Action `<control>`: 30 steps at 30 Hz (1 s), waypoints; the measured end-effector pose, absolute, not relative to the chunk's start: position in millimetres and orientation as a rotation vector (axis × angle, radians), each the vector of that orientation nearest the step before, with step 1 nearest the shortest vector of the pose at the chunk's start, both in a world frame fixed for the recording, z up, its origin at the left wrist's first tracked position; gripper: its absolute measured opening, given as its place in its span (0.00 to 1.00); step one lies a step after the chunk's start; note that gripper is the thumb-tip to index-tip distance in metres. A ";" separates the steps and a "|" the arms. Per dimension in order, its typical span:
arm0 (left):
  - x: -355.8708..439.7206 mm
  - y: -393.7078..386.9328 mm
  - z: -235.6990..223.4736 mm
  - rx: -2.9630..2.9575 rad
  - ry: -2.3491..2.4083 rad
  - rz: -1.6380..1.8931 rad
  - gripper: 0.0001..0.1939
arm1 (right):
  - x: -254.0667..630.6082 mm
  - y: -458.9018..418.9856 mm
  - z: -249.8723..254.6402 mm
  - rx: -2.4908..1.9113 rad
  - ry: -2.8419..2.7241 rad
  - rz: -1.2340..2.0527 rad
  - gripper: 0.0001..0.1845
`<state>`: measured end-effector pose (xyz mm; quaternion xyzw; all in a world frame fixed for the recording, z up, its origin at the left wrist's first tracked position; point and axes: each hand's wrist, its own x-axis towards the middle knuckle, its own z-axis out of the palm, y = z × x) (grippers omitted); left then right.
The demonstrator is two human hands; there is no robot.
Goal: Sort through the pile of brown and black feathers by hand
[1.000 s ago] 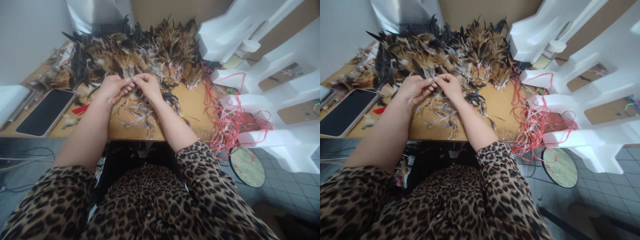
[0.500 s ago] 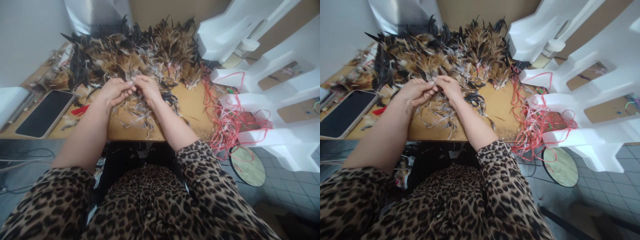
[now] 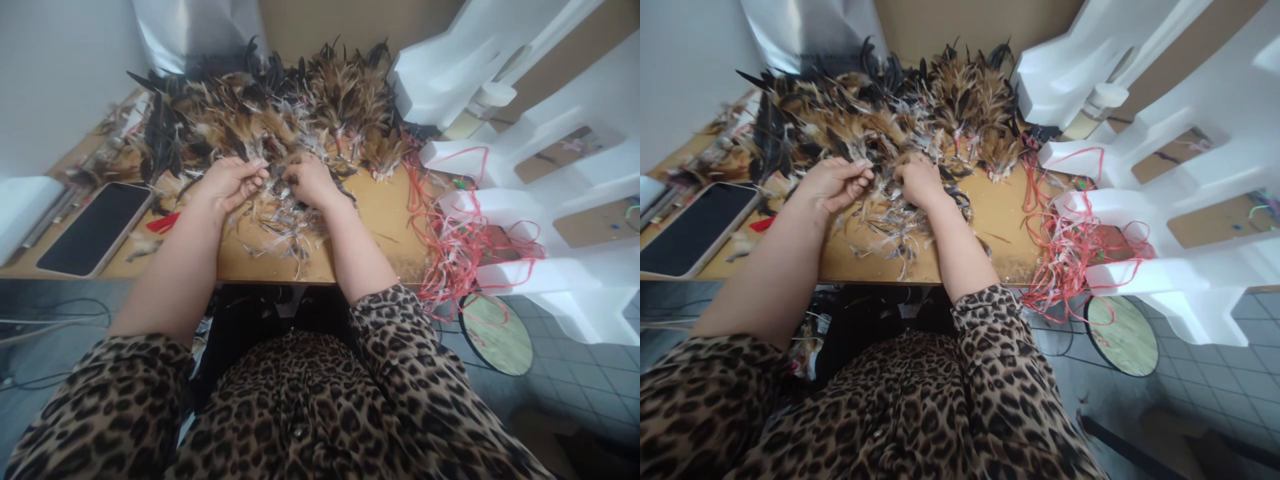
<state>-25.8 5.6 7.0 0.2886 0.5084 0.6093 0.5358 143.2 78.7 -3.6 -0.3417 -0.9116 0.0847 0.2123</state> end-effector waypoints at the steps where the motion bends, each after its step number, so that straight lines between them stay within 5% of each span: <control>1: -26.1 6.0 6.1 0.691 1.206 1.450 0.02 | 141.9 76.8 -4.4 -0.982 -2.517 0.222 0.09; 21: -22.0 0.6 15.9 0.735 1.220 1.566 0.04 | 135.1 84.0 4.4 -0.840 -1.832 1.165 0.04; 30: -16.0 -3.7 20.2 0.862 1.323 1.641 0.09 | 135.1 77.0 3.9 -0.944 -2.035 0.919 0.04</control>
